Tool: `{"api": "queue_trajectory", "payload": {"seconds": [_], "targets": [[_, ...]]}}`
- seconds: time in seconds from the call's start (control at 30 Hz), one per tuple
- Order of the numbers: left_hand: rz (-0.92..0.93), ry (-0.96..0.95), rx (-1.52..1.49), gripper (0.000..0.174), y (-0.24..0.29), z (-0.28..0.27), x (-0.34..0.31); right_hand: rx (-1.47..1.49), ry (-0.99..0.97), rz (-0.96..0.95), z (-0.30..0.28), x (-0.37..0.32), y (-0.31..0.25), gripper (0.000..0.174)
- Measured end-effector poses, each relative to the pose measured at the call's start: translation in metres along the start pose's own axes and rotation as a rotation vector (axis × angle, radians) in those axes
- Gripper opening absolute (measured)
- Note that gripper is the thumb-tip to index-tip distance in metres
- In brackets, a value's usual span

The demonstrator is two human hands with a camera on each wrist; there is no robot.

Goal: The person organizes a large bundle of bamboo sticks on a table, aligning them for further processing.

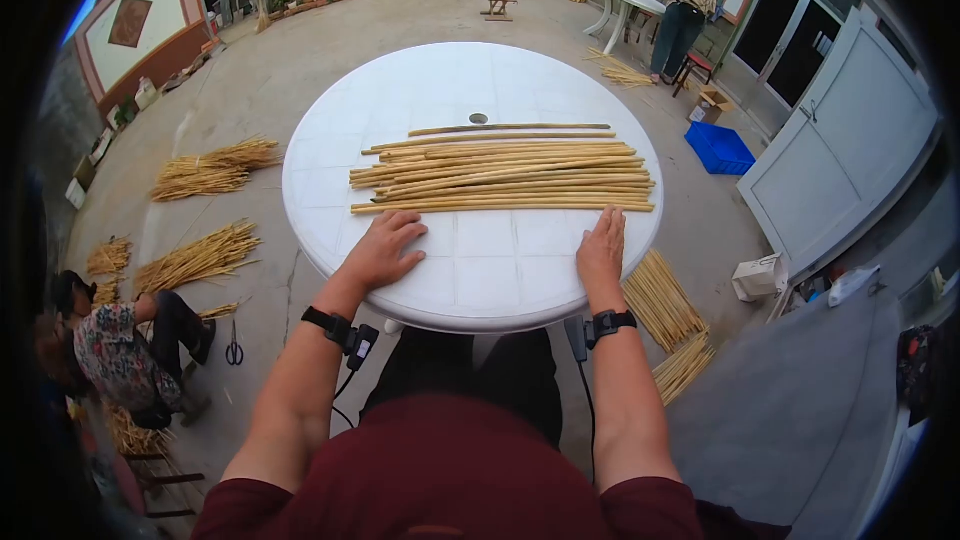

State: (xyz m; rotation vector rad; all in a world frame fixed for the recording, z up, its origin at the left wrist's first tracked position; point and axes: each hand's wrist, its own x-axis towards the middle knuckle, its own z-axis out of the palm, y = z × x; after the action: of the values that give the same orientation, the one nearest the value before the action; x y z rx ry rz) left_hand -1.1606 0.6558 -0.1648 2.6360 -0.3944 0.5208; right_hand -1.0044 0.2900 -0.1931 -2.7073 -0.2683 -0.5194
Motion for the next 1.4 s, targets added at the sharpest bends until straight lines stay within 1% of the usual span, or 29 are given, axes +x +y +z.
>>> {"api": "queue_trajectory", "payload": {"seconds": [0.1, 0.2, 0.3, 0.4, 0.5, 0.6, 0.67, 0.73, 0.77, 0.87, 0.97, 1.0, 1.07, 1.1, 1.2, 1.23, 1.4], "targets": [[0.019, -0.002, 0.038, 0.036, 0.001, 0.000, 0.001, 0.067, 0.091, -0.074, 0.002, 0.000, 0.008, 0.067], [0.036, 0.037, 0.045, 0.035, 0.002, 0.002, 0.001, 0.176, 0.103, -0.044, 0.003, 0.003, 0.012, 0.066], [0.022, 0.023, 0.039, 0.033, 0.003, 0.003, 0.001, 0.199, 0.055, 0.022, 0.001, 0.008, 0.010, 0.065], [0.002, 0.009, 0.050, 0.033, 0.003, 0.002, 0.002, 0.199, 0.053, -0.004, 0.000, 0.007, 0.011, 0.065], [0.035, 0.027, 0.057, 0.033, 0.003, 0.002, 0.002, 0.168, 0.066, -0.026, 0.004, 0.004, 0.012, 0.066], [0.040, 0.097, 0.058, 0.033, 0.008, -0.002, -0.001, 0.079, 0.005, 0.010, -0.002, 0.000, 0.005, 0.067], [0.072, 0.150, 0.143, 0.036, 0.015, -0.001, 0.000, 0.084, -0.028, 0.002, -0.002, -0.008, 0.004, 0.068], [0.116, 0.210, 0.240, 0.037, 0.021, 0.006, 0.013, 0.075, -0.051, 0.002, -0.008, 0.002, 0.000, 0.069], [0.175, 0.178, 0.276, 0.049, 0.020, 0.013, 0.025, 0.064, -0.073, 0.013, -0.012, 0.000, -0.003, 0.069], [0.103, 0.154, 0.339, 0.077, 0.062, 0.021, 0.087, 0.061, -0.112, 0.023, -0.012, -0.001, -0.003, 0.072], [0.022, -0.036, 0.389, 0.116, 0.063, 0.050, 0.144, 0.060, -0.114, 0.014, -0.017, -0.003, -0.007, 0.072], [-0.023, -0.110, 0.393, 0.119, 0.058, 0.056, 0.165, 0.060, -0.118, 0.017, -0.019, 0.002, -0.006, 0.072], [-0.126, -0.269, 0.401, 0.127, 0.050, 0.065, 0.186, 0.065, -0.142, 0.021, -0.021, 0.000, -0.007, 0.072], [-0.153, -0.348, 0.411, 0.126, 0.043, 0.067, 0.193, 0.069, -0.138, 0.021, -0.019, -0.001, -0.006, 0.072], [-0.153, -0.414, 0.363, 0.119, 0.030, 0.070, 0.199, 0.046, -0.116, -0.004, -0.015, -0.006, -0.005, 0.072], [-0.118, -0.388, 0.374, 0.113, 0.028, 0.068, 0.196, 0.053, -0.128, 0.002, -0.015, -0.010, -0.005, 0.072], [-0.048, -0.325, 0.381, 0.099, 0.010, 0.061, 0.182, 0.069, -0.136, 0.013, -0.021, -0.004, -0.007, 0.071]]}}
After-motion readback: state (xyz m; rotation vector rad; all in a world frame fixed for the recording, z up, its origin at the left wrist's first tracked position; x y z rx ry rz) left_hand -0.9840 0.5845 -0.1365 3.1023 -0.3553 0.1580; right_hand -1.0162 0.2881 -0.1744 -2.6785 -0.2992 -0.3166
